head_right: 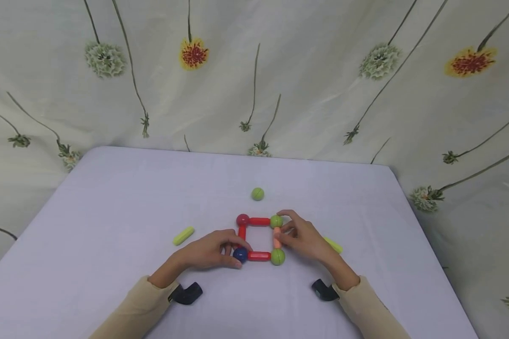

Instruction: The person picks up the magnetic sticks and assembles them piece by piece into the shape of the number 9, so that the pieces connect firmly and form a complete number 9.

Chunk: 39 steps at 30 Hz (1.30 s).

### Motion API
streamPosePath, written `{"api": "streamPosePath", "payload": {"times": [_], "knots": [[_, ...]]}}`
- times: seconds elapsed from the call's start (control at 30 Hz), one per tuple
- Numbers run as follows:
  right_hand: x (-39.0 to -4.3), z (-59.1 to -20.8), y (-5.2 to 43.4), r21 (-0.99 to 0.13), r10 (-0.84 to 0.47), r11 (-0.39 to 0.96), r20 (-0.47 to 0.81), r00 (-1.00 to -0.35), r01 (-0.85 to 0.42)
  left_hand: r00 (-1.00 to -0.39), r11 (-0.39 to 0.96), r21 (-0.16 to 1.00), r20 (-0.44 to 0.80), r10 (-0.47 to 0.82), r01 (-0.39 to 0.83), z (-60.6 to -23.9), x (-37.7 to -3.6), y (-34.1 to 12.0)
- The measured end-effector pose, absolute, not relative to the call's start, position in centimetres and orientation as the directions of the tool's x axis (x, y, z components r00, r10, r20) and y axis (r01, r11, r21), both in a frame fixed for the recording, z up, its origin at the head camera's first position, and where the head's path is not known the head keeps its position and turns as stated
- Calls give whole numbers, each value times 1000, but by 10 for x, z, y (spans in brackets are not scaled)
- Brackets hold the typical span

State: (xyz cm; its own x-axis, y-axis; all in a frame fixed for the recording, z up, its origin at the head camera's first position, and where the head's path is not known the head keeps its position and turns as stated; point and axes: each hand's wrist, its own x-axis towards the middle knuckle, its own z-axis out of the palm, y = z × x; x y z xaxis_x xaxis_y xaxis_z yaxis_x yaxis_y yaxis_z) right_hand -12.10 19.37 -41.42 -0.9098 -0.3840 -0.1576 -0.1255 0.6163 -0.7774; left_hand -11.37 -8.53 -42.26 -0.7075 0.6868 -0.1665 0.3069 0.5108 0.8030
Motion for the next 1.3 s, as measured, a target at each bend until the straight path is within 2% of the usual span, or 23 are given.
{"api": "streamPosePath", "payload": {"times": [0.9,1.3], "knots": [[-120,-411,194,-736,-392,654,-131,-910,-176,-703,507,803,-163,692,313,-422,-116,-86],[-115,-401,211,-690,-402,679,-65,-913,-250,-696,492,811,-154,702,316,-421,-116,-88]]}}
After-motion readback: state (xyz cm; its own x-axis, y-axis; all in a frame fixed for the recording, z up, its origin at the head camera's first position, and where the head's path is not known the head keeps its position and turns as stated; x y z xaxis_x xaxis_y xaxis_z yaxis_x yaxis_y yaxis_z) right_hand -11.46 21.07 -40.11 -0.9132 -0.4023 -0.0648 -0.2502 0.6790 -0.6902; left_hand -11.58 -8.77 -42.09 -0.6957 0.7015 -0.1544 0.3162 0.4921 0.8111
